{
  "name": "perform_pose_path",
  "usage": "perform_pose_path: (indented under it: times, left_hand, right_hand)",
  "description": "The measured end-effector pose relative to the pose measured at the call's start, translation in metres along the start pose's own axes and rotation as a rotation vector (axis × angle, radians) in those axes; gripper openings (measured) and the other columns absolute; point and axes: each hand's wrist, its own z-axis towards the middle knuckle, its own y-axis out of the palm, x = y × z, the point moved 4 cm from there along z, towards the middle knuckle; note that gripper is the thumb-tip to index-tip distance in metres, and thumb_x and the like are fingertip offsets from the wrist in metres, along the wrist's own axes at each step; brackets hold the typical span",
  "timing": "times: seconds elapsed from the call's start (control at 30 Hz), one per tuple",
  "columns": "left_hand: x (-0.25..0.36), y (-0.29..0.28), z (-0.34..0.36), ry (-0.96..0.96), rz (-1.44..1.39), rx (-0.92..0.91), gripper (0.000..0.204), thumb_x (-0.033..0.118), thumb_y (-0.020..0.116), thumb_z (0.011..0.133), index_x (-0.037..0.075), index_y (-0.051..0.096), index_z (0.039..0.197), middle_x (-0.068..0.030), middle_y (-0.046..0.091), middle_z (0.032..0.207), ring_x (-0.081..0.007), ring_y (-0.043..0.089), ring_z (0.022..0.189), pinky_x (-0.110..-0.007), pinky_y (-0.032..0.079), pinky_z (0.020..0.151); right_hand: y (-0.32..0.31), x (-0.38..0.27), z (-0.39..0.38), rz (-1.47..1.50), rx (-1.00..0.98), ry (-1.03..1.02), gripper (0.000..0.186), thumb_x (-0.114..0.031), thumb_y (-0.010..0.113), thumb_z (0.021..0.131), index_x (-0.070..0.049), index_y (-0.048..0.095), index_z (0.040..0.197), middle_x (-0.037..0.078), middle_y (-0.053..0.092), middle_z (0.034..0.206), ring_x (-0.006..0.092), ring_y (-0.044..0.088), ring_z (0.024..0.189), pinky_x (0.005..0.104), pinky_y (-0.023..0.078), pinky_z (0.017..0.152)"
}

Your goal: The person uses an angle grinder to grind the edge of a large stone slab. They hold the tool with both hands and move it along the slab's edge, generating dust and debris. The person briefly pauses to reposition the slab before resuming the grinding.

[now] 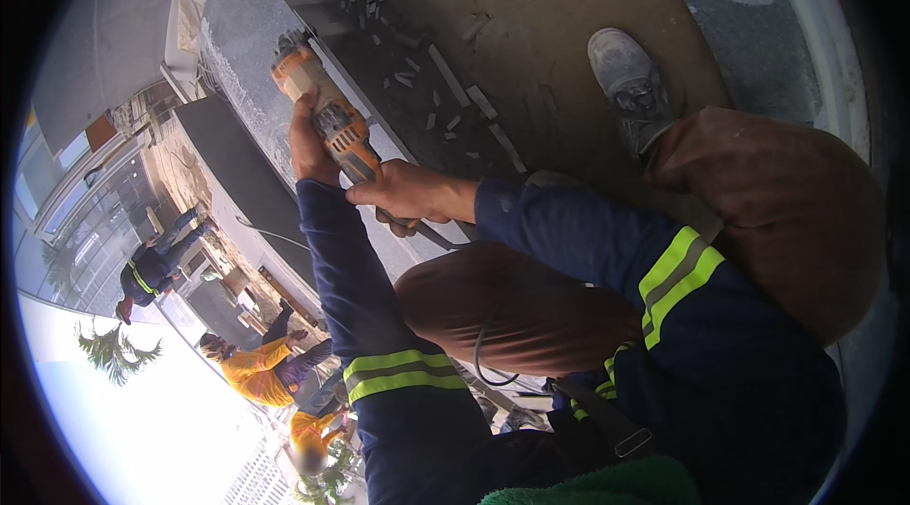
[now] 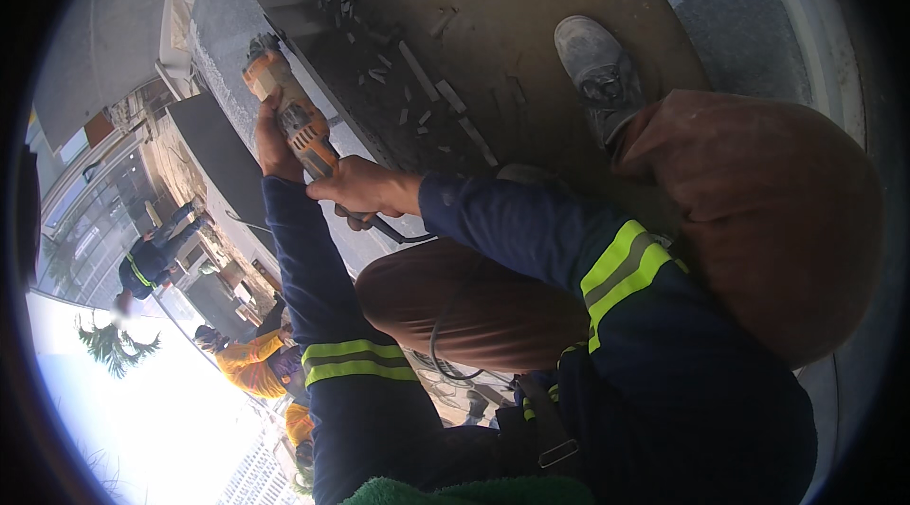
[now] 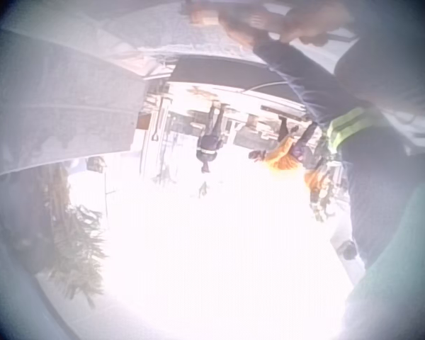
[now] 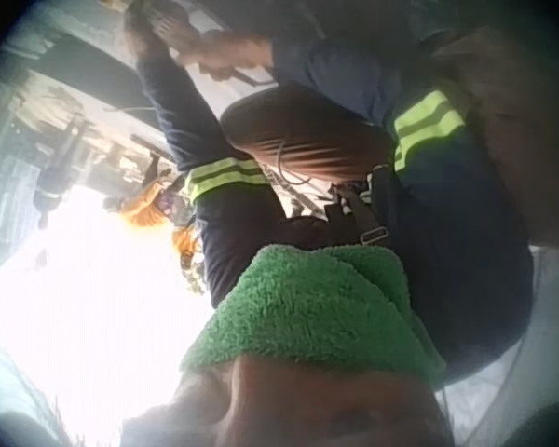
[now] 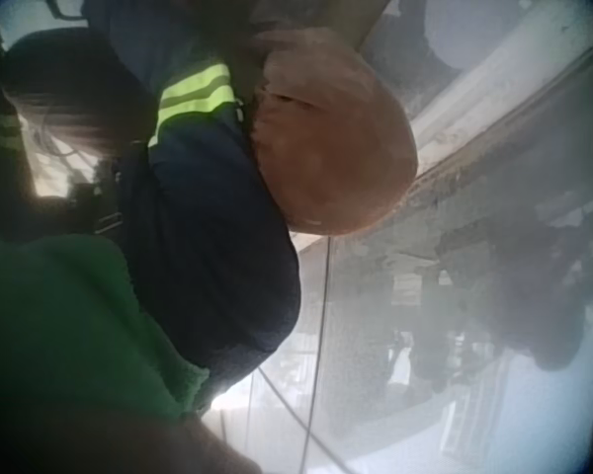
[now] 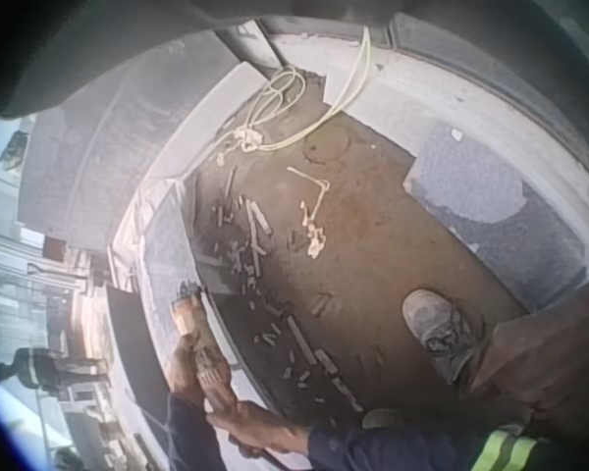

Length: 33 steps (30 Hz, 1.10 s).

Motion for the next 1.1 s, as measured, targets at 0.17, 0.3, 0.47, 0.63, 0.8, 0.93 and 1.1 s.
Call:
perform_pose_path:
  times: [0.17,0.3,0.47,0.63,0.8,0.93,1.1]
  left_hand:
    - [0.003,0.001,-0.004,-0.021,-0.002,-0.014,0.041,0.043,0.063,0.100,0.003,0.062,0.112,-0.0106,0.070,0.085,-0.0241,0.071,0.069,-0.038,0.061,0.063]
    - [-0.003,0.003,-0.019,-0.010,0.000,-0.014,0.042,0.043,0.063,0.100,0.003,0.062,0.112,-0.0107,0.070,0.085,-0.0246,0.071,0.069,-0.039,0.061,0.063]
    - [-0.026,-0.003,-0.046,-0.030,-0.040,-0.033,0.040,0.041,0.063,0.100,0.003,0.061,0.113,-0.0110,0.069,0.086,-0.0245,0.071,0.070,-0.038,0.061,0.063]
    - [-0.042,-0.003,-0.072,-0.018,-0.052,-0.037,0.040,0.040,0.063,0.100,0.003,0.061,0.114,-0.0106,0.069,0.086,-0.0244,0.071,0.070,-0.038,0.061,0.063]
    - [-0.046,-0.005,-0.081,-0.001,-0.039,-0.038,0.040,0.041,0.064,0.100,0.003,0.061,0.113,-0.0103,0.069,0.086,-0.0239,0.071,0.070,-0.037,0.060,0.063]
    - [-0.039,-0.003,-0.069,0.004,-0.021,-0.013,0.042,0.043,0.064,0.099,0.003,0.061,0.113,-0.0099,0.068,0.086,-0.0232,0.070,0.070,-0.037,0.060,0.063]
    - [-0.021,0.000,-0.045,0.018,-0.048,-0.054,0.051,0.043,0.067,0.098,-0.001,0.059,0.123,-0.0132,0.070,0.093,-0.0242,0.072,0.076,-0.038,0.062,0.067]
  right_hand:
    - [0.004,-0.002,-0.005,0.035,-0.004,0.020,0.036,-0.033,0.065,0.098,0.003,0.058,0.095,0.009,0.055,0.070,0.0197,0.059,0.049,0.0345,0.046,0.044]
    - [0.008,0.009,-0.014,0.017,0.017,0.007,0.036,-0.033,0.065,0.099,0.002,0.058,0.095,0.008,0.055,0.069,0.0196,0.059,0.049,0.0347,0.046,0.044]
    - [0.016,0.035,-0.035,0.007,0.004,0.026,0.035,-0.032,0.064,0.099,0.002,0.058,0.094,0.008,0.054,0.069,0.0196,0.060,0.049,0.0351,0.046,0.044]
    - [0.020,0.058,-0.051,-0.007,-0.014,0.016,0.035,-0.032,0.064,0.100,0.002,0.057,0.092,0.009,0.055,0.069,0.0196,0.059,0.048,0.0346,0.047,0.042]
    - [0.023,0.066,-0.055,-0.001,-0.026,0.019,0.036,-0.033,0.065,0.099,0.002,0.057,0.092,0.009,0.056,0.069,0.0199,0.059,0.047,0.0345,0.046,0.042]
    - [0.019,0.057,-0.045,-0.004,0.005,0.013,0.036,-0.033,0.066,0.099,0.001,0.057,0.092,0.009,0.056,0.069,0.0198,0.059,0.047,0.0348,0.044,0.042]
    - [0.011,0.033,-0.027,0.014,-0.012,0.002,0.036,-0.033,0.066,0.098,0.000,0.057,0.090,0.009,0.056,0.067,0.0195,0.059,0.046,0.0350,0.043,0.042]
